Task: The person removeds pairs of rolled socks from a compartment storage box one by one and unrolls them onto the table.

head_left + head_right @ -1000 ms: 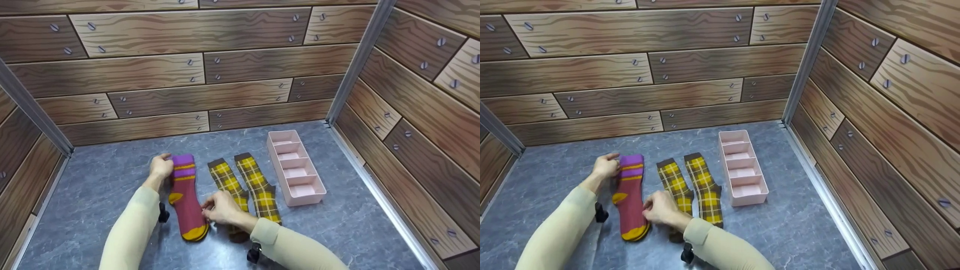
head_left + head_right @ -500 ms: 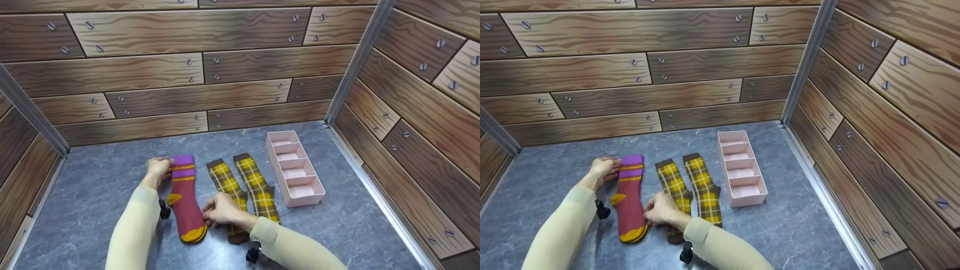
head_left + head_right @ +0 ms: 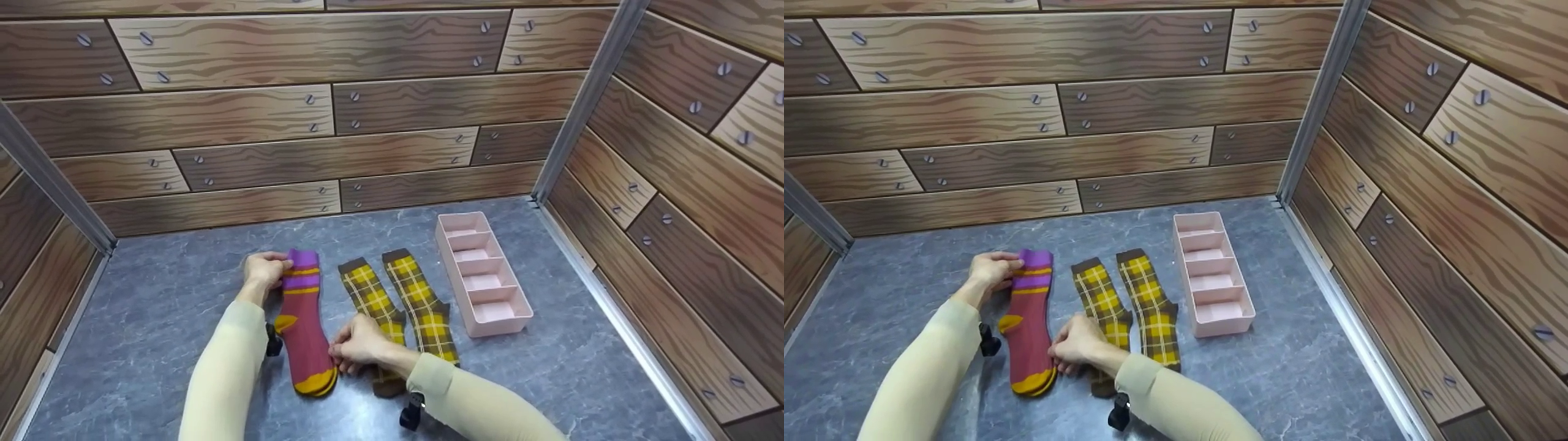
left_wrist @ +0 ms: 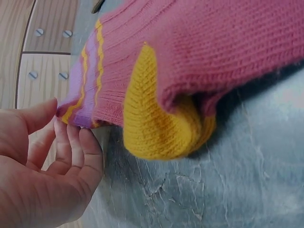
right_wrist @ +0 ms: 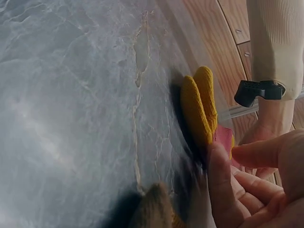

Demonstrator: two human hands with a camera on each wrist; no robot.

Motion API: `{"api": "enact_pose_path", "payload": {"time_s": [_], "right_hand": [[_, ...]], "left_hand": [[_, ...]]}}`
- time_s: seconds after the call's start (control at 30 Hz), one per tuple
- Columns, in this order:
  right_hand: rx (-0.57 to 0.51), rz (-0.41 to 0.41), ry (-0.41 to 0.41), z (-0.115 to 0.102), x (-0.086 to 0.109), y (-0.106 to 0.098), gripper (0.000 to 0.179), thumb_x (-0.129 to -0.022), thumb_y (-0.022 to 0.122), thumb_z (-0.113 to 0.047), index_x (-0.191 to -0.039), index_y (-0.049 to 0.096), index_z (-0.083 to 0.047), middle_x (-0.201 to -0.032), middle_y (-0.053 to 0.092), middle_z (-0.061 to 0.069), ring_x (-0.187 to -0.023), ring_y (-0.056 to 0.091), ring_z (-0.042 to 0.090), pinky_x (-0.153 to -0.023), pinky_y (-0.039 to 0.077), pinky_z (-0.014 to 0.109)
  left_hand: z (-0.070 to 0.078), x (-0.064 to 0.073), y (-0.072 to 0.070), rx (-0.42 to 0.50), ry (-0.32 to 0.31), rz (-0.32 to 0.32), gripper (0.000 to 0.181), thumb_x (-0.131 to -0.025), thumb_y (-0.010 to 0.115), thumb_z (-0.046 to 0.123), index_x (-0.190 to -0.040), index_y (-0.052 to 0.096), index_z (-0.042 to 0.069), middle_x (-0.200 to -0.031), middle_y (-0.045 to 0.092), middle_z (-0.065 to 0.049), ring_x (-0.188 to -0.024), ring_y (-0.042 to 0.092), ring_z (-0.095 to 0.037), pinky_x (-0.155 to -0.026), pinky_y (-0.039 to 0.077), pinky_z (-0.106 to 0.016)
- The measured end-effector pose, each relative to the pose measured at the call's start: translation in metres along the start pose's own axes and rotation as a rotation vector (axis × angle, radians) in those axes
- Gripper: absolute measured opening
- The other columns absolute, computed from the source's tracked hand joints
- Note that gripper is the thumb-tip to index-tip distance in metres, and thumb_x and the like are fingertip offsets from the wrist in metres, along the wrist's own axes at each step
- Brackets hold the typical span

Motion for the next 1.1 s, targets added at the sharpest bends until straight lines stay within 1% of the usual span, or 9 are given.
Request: {"api": "enact_pose_path", "payload": {"time_s": [0.17,0.3,0.43,0.53,0.6,0.7,0.83,1.0,1.1], "right_hand": [[0.102,0.019,-0.016,0.000,0.000,0.000,0.012,-0.096,0.088,-0.010,-0.084,0.087,-0.009,-0.069,0.079,0.010,-0.049,0.067,0.013,-0.048,0.063,0.030],[0.251,0.060,-0.068,-0.003,-0.002,0.002,0.018,-0.087,0.099,-0.022,-0.076,0.086,-0.016,-0.062,0.077,0.001,-0.047,0.067,0.011,-0.048,0.060,0.028],[0.422,0.135,-0.175,-0.009,-0.003,0.002,0.020,-0.079,0.104,-0.027,-0.072,0.086,-0.021,-0.061,0.077,-0.007,-0.049,0.066,0.003,-0.064,0.061,0.022],[0.512,0.176,-0.260,-0.015,-0.002,0.002,0.016,-0.081,0.102,-0.025,-0.074,0.089,-0.024,-0.066,0.080,-0.010,-0.061,0.066,-0.001,-0.081,0.060,0.021],[0.560,0.194,-0.309,-0.018,-0.001,0.002,0.012,-0.084,0.099,-0.025,-0.077,0.090,-0.026,-0.071,0.083,-0.011,-0.068,0.066,-0.001,-0.083,0.058,0.022],[0.599,0.209,-0.365,-0.022,0.000,0.001,0.009,-0.089,0.094,-0.024,-0.081,0.091,-0.026,-0.076,0.085,-0.010,-0.071,0.066,-0.001,-0.076,0.057,0.019],[0.459,0.204,-0.344,-0.020,-0.002,-0.001,0.008,-0.089,0.088,-0.016,-0.082,0.090,-0.019,-0.077,0.083,-0.006,-0.068,0.063,0.000,-0.070,0.056,0.017],[0.064,0.148,-0.134,-0.005,-0.008,-0.003,0.008,-0.085,0.094,-0.007,-0.086,0.086,-0.007,-0.073,0.082,0.005,-0.053,0.066,0.006,-0.054,0.063,0.026],[-0.063,0.119,-0.016,0.003,-0.008,-0.001,0.017,-0.079,0.100,-0.003,-0.088,0.086,-0.004,-0.075,0.082,0.010,-0.051,0.069,0.010,-0.050,0.064,0.029]], "left_hand": [[0.001,0.000,-0.001,-0.023,0.013,0.023,0.028,-0.102,0.079,0.012,-0.127,0.082,0.003,-0.119,0.080,-0.012,-0.095,0.070,-0.016,-0.067,0.061,-0.022],[0.000,0.001,-0.002,-0.021,0.022,0.027,0.026,-0.104,0.076,0.012,-0.127,0.080,0.001,-0.110,0.078,-0.008,-0.094,0.069,-0.015,-0.070,0.064,-0.024],[-0.001,0.002,-0.002,-0.011,0.023,0.018,0.027,-0.106,0.073,0.013,-0.128,0.079,0.000,-0.104,0.075,-0.005,-0.092,0.068,-0.014,-0.071,0.065,-0.024],[-0.001,0.003,-0.001,0.002,0.023,0.008,0.027,-0.106,0.071,0.013,-0.129,0.078,0.000,-0.105,0.073,-0.005,-0.093,0.067,-0.015,-0.070,0.064,-0.024],[0.000,0.004,-0.001,0.011,0.023,0.009,0.026,-0.106,0.070,0.012,-0.128,0.077,0.000,-0.106,0.072,-0.007,-0.094,0.067,-0.016,-0.068,0.063,-0.024],[0.000,0.005,-0.002,0.023,0.014,0.017,0.025,-0.107,0.068,0.012,-0.128,0.075,0.000,-0.112,0.071,-0.009,-0.097,0.067,-0.017,-0.067,0.063,-0.024],[-0.004,0.007,-0.003,0.034,-0.014,0.014,0.029,-0.109,0.064,0.013,-0.134,0.071,0.001,-0.126,0.070,-0.015,-0.104,0.068,-0.021,-0.071,0.065,-0.027],[-0.007,0.008,-0.003,0.032,-0.046,-0.007,0.040,-0.112,0.062,0.017,-0.148,0.066,0.001,-0.149,0.067,-0.023,-0.120,0.069,-0.027,-0.095,0.070,-0.040],[-0.007,0.009,-0.003,0.034,-0.047,-0.016,0.046,-0.112,0.066,0.019,-0.155,0.063,0.002,-0.155,0.066,-0.025,-0.129,0.069,-0.031,-0.108,0.066,-0.047]]}}
Point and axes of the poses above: each hand's wrist, its own x-axis away from the middle knuckle, its own y-axis out of the palm, z = x × y, the point moved 7 cm from there along -x, towards the middle knuckle
